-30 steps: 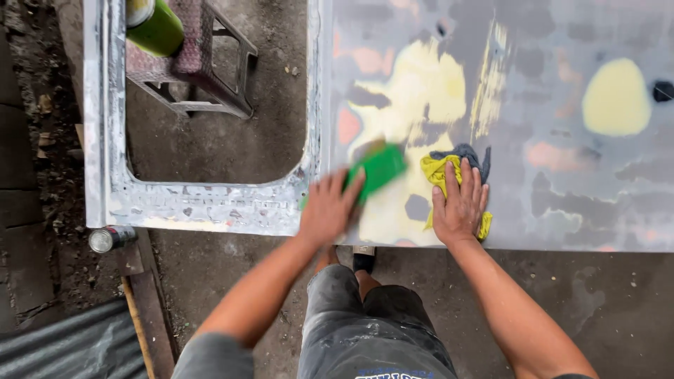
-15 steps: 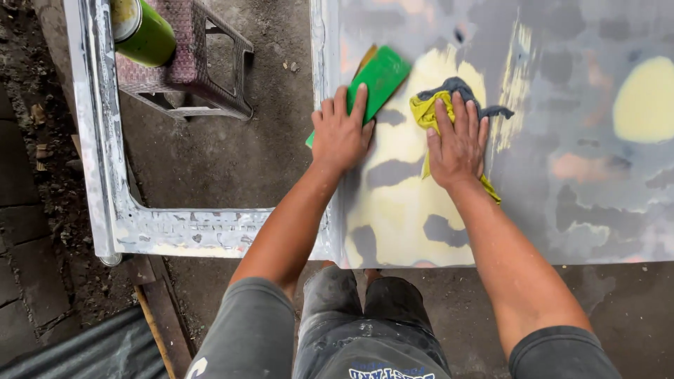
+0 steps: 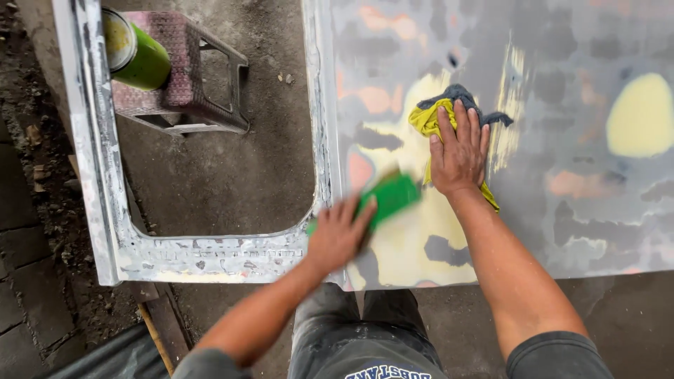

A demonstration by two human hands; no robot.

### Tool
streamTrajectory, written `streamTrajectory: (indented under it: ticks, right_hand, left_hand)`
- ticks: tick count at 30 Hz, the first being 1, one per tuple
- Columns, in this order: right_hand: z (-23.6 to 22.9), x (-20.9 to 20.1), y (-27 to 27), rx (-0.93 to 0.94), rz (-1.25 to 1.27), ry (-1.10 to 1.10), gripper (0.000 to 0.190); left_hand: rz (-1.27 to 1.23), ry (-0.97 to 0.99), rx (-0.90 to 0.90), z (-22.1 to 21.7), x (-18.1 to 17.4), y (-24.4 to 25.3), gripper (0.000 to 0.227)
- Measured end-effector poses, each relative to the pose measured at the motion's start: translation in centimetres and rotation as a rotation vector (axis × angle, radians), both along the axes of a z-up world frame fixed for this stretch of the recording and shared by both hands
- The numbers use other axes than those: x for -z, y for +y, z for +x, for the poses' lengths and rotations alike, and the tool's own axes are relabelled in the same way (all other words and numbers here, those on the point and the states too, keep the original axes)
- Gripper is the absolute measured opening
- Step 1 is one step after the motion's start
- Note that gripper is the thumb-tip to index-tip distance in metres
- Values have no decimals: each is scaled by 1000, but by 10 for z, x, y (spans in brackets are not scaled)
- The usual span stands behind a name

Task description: The person dips a yellow cloth into a green bucket and wipes a large metallic surface. They use a green rectangular tool to spread a white substance across the surface while simultaneously wiping with the cloth. The person moves around the surface, continuing to spread and wipe the substance.

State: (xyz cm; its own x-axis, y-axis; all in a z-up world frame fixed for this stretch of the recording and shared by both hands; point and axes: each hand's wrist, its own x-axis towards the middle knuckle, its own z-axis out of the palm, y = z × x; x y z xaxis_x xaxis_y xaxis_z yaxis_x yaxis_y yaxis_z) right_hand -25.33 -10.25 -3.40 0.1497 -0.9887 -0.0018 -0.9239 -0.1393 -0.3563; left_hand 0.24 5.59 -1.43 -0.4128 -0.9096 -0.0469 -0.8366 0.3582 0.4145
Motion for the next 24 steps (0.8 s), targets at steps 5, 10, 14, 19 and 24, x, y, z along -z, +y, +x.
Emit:
streamTrajectory:
  ticks: [5, 10, 14, 19, 24]
  right_hand:
    - [2, -3, 1, 10, -3, -11, 56]
    - [3, -4, 0, -14, -37, -30, 55]
    - [4, -5, 2, 9, -20, -22, 57]
    - [2, -6, 1, 9, -25, -8, 57]
    - [4, -7, 1, 30, -28, -28, 56]
  left_hand:
    - [-101, -76, -303, 3, 6, -155, 71]
    - [-103, -53, -422, -5, -3, -138, 73]
    - [29, -82, -80, -7, -11, 2, 70]
    - [65, -139, 174, 4, -3, 10, 74]
    - [-22, -190, -211, 13, 19, -159, 68]
